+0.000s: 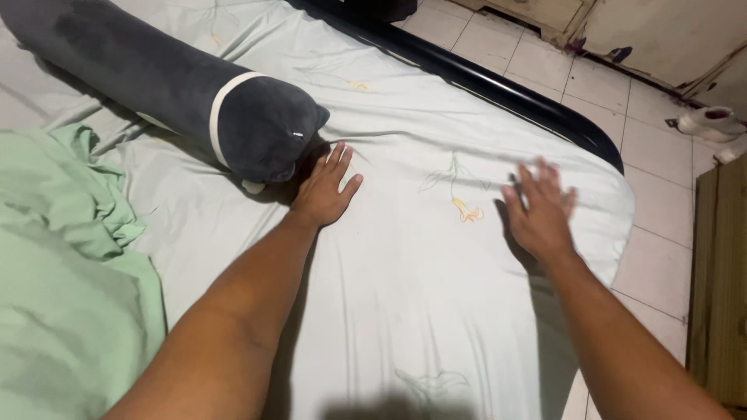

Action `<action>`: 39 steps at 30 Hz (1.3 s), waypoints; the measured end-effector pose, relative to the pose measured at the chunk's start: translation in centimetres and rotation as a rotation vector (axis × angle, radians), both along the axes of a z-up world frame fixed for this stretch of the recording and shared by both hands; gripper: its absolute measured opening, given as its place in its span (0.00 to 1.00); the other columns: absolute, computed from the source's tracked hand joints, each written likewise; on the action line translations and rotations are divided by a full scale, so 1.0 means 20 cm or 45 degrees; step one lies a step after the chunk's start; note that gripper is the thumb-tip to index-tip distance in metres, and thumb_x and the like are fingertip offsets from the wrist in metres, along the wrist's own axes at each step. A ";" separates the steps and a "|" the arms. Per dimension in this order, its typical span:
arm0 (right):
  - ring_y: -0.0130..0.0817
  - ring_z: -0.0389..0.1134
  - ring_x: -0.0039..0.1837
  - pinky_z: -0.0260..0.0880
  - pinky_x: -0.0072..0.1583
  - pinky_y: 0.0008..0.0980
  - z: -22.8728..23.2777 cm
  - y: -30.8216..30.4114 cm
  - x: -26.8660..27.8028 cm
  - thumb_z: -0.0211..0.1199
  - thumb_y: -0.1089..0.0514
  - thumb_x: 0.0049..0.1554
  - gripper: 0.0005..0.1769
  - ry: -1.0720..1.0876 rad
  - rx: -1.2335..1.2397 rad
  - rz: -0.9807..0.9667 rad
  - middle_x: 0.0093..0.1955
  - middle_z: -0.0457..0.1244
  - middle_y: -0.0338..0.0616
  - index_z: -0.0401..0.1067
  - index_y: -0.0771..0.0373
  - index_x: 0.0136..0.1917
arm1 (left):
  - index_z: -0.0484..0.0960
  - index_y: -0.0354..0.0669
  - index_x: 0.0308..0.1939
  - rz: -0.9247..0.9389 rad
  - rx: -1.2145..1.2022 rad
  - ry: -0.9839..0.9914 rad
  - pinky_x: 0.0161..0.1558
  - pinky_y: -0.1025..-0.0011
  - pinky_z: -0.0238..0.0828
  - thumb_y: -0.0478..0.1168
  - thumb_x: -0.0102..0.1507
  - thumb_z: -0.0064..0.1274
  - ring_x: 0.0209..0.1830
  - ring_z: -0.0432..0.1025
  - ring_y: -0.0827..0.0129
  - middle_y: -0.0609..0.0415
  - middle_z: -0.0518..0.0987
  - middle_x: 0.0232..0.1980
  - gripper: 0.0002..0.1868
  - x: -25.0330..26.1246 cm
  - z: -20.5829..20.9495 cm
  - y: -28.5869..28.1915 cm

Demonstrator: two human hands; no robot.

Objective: The person smoothes a bedsheet and repositions pillows and a bolster on a bed by hand.

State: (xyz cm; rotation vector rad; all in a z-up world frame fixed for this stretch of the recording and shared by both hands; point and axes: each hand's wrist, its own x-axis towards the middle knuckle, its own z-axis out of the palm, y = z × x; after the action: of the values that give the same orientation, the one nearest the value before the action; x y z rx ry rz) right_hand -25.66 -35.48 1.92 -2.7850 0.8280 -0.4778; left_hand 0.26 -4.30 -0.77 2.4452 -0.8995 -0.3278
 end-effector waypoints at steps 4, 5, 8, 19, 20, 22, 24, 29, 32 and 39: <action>0.48 0.26 0.87 0.18 0.78 0.63 -0.02 -0.16 0.23 0.37 0.30 0.64 0.39 0.207 0.190 -0.065 0.88 0.35 0.45 0.49 0.45 0.83 | 0.46 0.62 0.82 -0.021 -0.100 -0.061 0.76 0.54 0.48 0.63 0.69 0.36 0.84 0.42 0.51 0.64 0.41 0.86 0.39 0.02 -0.07 0.02; 0.48 0.25 0.86 0.17 0.78 0.63 -0.03 -0.21 0.26 0.36 0.30 0.63 0.40 0.274 0.196 -0.093 0.87 0.34 0.42 0.46 0.44 0.83 | 0.46 0.61 0.82 -0.039 -0.125 -0.096 0.76 0.54 0.48 0.63 0.69 0.37 0.83 0.44 0.48 0.63 0.40 0.86 0.39 0.03 -0.09 0.01; 0.46 0.24 0.86 0.17 0.78 0.62 -0.04 -0.32 0.31 0.37 0.28 0.62 0.42 0.368 0.176 -0.068 0.87 0.32 0.40 0.42 0.44 0.84 | 0.46 0.64 0.82 -0.031 -0.108 -0.097 0.76 0.55 0.48 0.63 0.69 0.37 0.82 0.46 0.46 0.63 0.39 0.86 0.39 0.04 -0.10 -0.01; 0.43 0.29 0.88 0.18 0.79 0.62 0.02 -0.13 0.23 0.41 0.31 0.64 0.40 0.251 -0.005 -0.030 0.88 0.36 0.44 0.47 0.49 0.83 | 0.46 0.64 0.82 -0.071 -0.119 -0.080 0.76 0.56 0.50 0.62 0.69 0.37 0.82 0.46 0.47 0.63 0.38 0.86 0.38 0.06 -0.12 0.01; 0.41 0.29 0.88 0.18 0.79 0.60 0.01 -0.12 0.20 0.42 0.31 0.64 0.40 0.363 0.047 -0.063 0.87 0.37 0.43 0.48 0.49 0.82 | 0.46 0.62 0.82 -0.078 -0.125 -0.102 0.76 0.56 0.49 0.62 0.70 0.37 0.82 0.46 0.47 0.62 0.38 0.86 0.38 0.06 -0.11 0.01; 0.42 0.29 0.87 0.19 0.79 0.57 0.01 -0.21 0.10 0.42 0.32 0.64 0.40 0.300 0.078 -0.092 0.87 0.37 0.43 0.47 0.51 0.83 | 0.46 0.61 0.82 -0.091 -0.137 -0.128 0.77 0.56 0.48 0.62 0.70 0.37 0.83 0.46 0.48 0.62 0.38 0.86 0.38 0.06 -0.11 0.00; 0.43 0.29 0.86 0.19 0.79 0.54 0.02 -0.29 0.02 0.41 0.33 0.64 0.40 0.236 0.115 -0.120 0.87 0.37 0.43 0.46 0.52 0.83 | 0.45 0.63 0.82 -0.065 -0.072 -0.058 0.76 0.56 0.47 0.62 0.70 0.36 0.83 0.43 0.50 0.64 0.37 0.86 0.38 0.05 -0.10 0.00; 0.39 0.33 0.88 0.22 0.82 0.53 -0.05 -0.44 -0.09 0.39 0.34 0.66 0.40 0.195 0.156 -0.347 0.87 0.40 0.46 0.48 0.55 0.84 | 0.44 0.64 0.82 -0.047 -0.071 -0.064 0.77 0.57 0.48 0.63 0.69 0.35 0.83 0.44 0.52 0.65 0.36 0.86 0.39 0.03 -0.07 0.00; 0.39 0.30 0.87 0.22 0.80 0.51 -0.10 -0.50 -0.17 0.42 0.33 0.64 0.42 0.131 0.087 -0.167 0.87 0.38 0.44 0.48 0.55 0.83 | 0.44 0.65 0.82 -0.024 -0.026 -0.046 0.77 0.57 0.47 0.63 0.69 0.33 0.84 0.42 0.54 0.67 0.36 0.86 0.39 0.04 -0.06 0.00; 0.40 0.28 0.86 0.23 0.79 0.51 -0.04 -0.64 -0.13 0.43 0.29 0.61 0.44 0.223 0.139 -0.136 0.87 0.38 0.41 0.46 0.52 0.83 | 0.45 0.63 0.82 -0.053 -0.066 -0.116 0.77 0.57 0.47 0.63 0.70 0.34 0.84 0.43 0.54 0.64 0.37 0.87 0.38 0.04 -0.10 0.00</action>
State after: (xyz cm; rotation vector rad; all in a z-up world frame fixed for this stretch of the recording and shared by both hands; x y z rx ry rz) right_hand -28.28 -48.26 1.19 -2.7201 1.0119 -0.2000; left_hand 1.06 -4.37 -2.68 2.4126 -0.9865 -0.2064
